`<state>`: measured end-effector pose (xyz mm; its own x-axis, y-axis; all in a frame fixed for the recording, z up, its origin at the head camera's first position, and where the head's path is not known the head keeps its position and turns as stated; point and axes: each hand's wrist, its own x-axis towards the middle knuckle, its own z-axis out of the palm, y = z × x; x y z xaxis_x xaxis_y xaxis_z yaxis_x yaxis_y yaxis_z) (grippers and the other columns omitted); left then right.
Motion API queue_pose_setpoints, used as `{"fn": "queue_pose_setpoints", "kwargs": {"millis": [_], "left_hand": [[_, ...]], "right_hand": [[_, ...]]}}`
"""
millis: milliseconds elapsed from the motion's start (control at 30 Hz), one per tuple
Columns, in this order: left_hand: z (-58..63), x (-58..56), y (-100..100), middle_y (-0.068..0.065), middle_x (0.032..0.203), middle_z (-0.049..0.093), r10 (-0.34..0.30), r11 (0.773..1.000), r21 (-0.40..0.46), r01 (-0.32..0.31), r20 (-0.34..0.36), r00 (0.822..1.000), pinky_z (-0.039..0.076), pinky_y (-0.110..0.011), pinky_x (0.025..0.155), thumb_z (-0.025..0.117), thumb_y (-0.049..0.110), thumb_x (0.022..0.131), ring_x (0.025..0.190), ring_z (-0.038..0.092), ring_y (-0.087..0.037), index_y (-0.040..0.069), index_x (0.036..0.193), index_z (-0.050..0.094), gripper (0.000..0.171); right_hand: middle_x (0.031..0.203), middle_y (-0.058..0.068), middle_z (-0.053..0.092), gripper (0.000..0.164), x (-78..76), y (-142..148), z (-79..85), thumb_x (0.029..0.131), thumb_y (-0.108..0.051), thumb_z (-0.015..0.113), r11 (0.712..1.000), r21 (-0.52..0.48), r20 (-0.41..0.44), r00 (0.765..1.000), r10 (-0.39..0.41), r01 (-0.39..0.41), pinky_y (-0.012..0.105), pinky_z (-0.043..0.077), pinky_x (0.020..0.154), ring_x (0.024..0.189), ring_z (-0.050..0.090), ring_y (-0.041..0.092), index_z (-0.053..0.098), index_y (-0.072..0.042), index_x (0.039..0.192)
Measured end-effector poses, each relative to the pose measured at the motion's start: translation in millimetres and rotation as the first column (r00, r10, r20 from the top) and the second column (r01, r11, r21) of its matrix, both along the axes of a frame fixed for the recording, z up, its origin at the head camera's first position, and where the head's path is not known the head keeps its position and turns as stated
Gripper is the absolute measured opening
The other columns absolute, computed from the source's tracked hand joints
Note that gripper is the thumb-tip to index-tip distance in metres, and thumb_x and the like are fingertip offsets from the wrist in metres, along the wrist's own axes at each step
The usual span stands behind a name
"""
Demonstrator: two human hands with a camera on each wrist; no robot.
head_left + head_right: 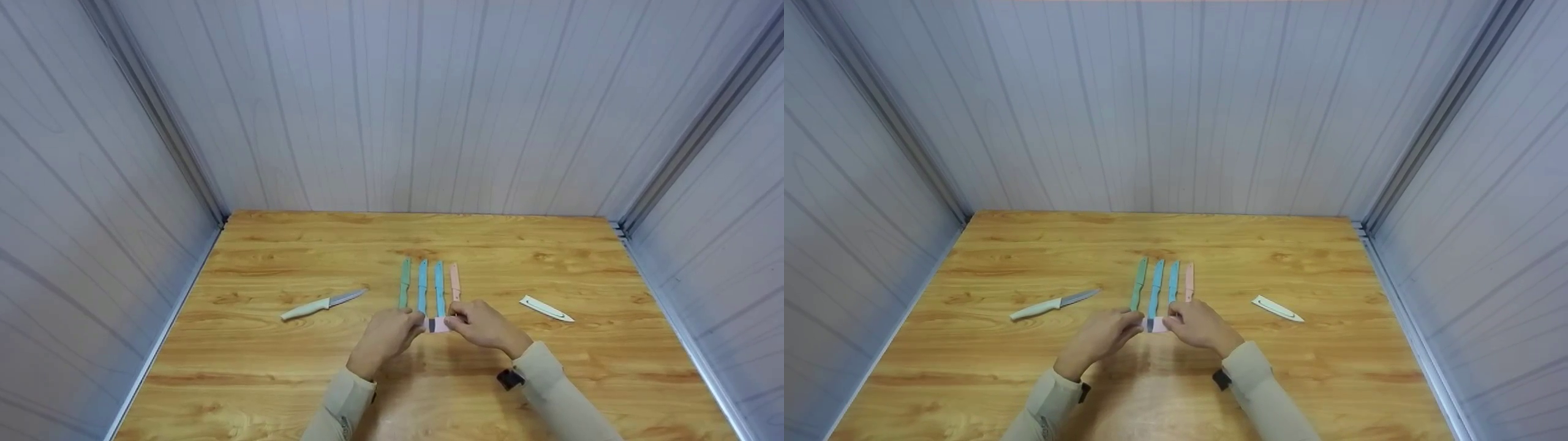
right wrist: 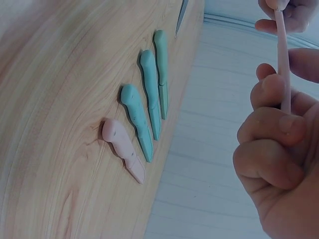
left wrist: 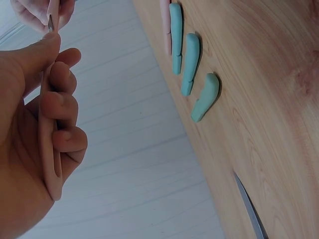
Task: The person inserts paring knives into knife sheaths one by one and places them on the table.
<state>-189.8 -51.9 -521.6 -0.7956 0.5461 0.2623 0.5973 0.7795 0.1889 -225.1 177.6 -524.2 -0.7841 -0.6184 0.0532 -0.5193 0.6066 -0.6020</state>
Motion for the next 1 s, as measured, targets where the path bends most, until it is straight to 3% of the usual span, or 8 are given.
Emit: {"fn": "queue_pose_setpoints", "kwargs": {"millis": [367,1000], "left_hand": [[-2.1,1.8,0.3,0.003,0.073,0.055,-0.007,1.0,0.011,0.007,-0.013,1.0,0.043,-0.027,0.055,0.055,0.031,0.096,0.059,0.053,-0.013,0.017,0.083,0.06,0.019],[-2.2,1.2,4.2,0.003,0.073,0.055,0.007,1.0,0.001,-0.007,-0.004,1.0,0.043,-0.027,0.054,0.054,0.031,0.096,0.06,0.052,-0.012,0.017,0.085,0.061,0.019]], "right_hand": [[0.061,-0.01,0.039,0.022,2.1,-4.1,1.8,0.098,-0.028,0.051,1.0,0.006,-0.007,1.0,-0.001,0.001,0.023,0.03,0.051,0.051,0.032,0.004,0.053,-0.016,0.08],[0.059,-0.01,0.039,0.024,1.6,-6.6,-1.8,0.098,-0.031,0.051,1.0,-0.014,-0.009,1.0,0.0,-0.001,0.023,0.032,0.05,0.049,0.033,0.004,0.053,-0.02,0.077]]}}
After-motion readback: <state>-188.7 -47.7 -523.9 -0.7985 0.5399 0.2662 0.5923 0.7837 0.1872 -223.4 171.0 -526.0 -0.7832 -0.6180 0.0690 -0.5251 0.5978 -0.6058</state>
